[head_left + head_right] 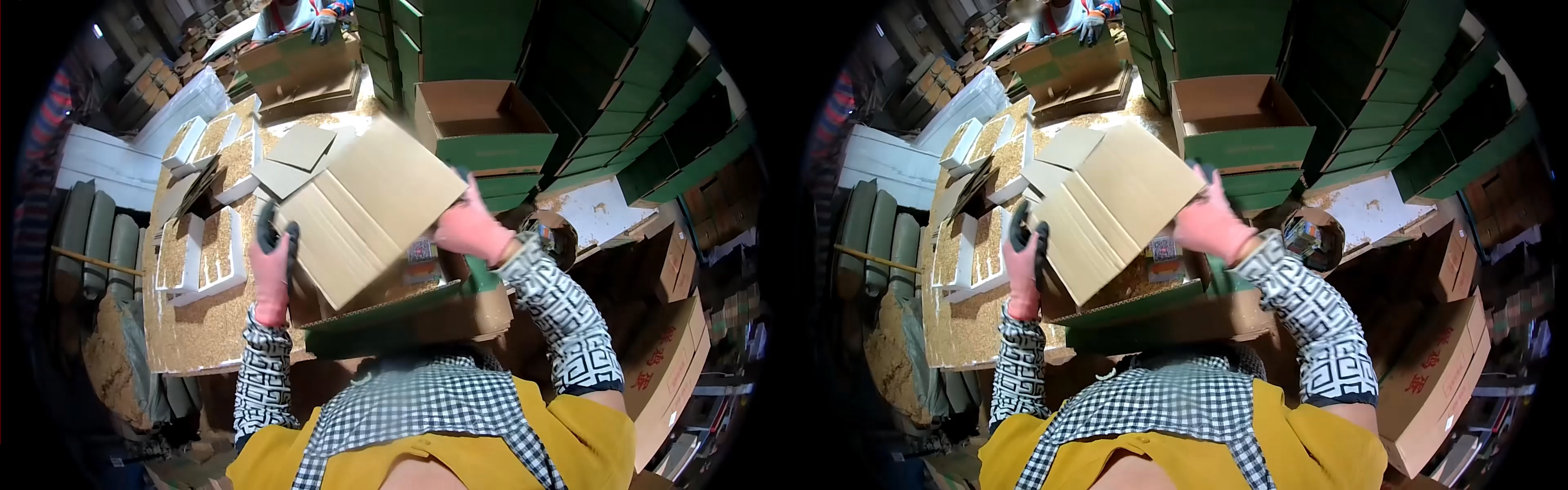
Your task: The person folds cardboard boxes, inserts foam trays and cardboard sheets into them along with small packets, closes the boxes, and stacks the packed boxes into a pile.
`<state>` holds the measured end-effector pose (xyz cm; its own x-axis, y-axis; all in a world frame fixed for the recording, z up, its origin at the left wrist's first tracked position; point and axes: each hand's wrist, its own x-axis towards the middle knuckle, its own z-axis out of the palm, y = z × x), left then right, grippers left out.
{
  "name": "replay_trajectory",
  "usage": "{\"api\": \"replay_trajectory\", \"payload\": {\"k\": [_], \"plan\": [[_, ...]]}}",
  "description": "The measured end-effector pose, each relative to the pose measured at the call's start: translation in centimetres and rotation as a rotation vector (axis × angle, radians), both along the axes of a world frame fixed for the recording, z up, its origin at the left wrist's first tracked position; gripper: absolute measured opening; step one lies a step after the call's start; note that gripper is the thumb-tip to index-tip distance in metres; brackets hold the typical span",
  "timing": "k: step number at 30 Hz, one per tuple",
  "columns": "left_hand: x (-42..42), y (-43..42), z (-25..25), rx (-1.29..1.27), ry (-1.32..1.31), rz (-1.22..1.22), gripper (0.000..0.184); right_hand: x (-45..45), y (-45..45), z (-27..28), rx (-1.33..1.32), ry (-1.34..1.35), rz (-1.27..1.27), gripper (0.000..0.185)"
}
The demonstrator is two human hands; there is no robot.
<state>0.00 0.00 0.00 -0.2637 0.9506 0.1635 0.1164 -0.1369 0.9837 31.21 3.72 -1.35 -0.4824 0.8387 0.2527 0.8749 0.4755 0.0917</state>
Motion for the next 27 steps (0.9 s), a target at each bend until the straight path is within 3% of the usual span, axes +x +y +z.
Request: {"api": "replay_trajectory", "payload": {"k": [1,4,5,7,9,10,13,14,15,17,19,21,23,24,25,26,27], "plan": [[1.3,0.0,-0.6,0.023,0.176,-0.029,0.048,1.8,0.1,0.7,0.224,0.001,-0.035,0.052],[-2.4,-1.2,-0.4,0.074,0.964,-0.195,0.047,2.3,-1.7,6.8,-0.022,0.990,-0.192,0.031],[-1.5,-1.2,-0.9,0.065,1.198,-0.172,0.045,1.8,-2.4,8.0,-0.011,0.836,-0.038,0.032],[-0.6,-0.1,-1.5,0.084,1.420,-0.278,0.027,-1.9,-3.9,8.9,-0.001,0.572,0.237,0.034],[-0.6,0.8,-3.0,0.074,1.660,-0.395,0.016,-4.9,-4.5,5.3,-0.432,0.001,0.280,0.036],[-0.7,1.4,-2.9,-0.073,1.698,-0.420,0.013,-6.1,-4.4,2.4,-0.407,-0.058,0.328,0.037],[-0.8,1.4,0.0,0.172,1.811,-0.474,0.018,-7.7,-4.1,-0.2,-0.422,-0.113,0.313,0.038],[-1.0,1.0,0.5,0.163,1.749,-0.515,0.027,-8.0,-4.2,-0.5,-0.454,-0.125,0.292,0.038],[-1.4,0.6,1.0,0.280,1.590,-0.474,0.028,-8.0,-3.8,-0.3,-0.544,-0.197,0.206,0.033],[-1.9,-0.3,2.3,0.501,1.255,-0.370,0.029,-6.0,-3.3,0.7,-0.577,-0.183,0.278,0.029],[-6.2,-1.6,3.1,0.347,0.888,-0.125,0.026,-3.3,-4.1,2.1,-0.526,0.323,0.480,0.028],[-11.4,-2.9,2.4,-0.246,0.319,-0.309,0.023,0.2,-4.4,8.0,-0.589,0.863,0.354,0.030],[-10.0,-3.8,0.9,-0.393,0.435,-0.451,0.026,2.4,-3.6,4.4,-0.513,0.820,0.073,0.035],[-8.3,-4.0,-1.4,-0.311,0.277,-0.496,0.035,2.4,-3.6,1.7,-0.471,0.802,-0.069,0.038],[-5.8,-4.4,-2.7,-0.305,0.349,-0.557,0.045,-0.4,-5.1,-1.1,-0.810,1.066,-0.172,0.048],[-3.1,-4.3,-4.0,-0.313,0.772,-0.759,0.053,-2.6,-5.9,-3.9,-0.622,0.727,0.016,0.054],[-1.5,-4.7,-4.4,-0.147,1.115,-0.706,0.062,-4.1,-6.1,-4.4,-0.418,0.384,0.188,0.061]]}}
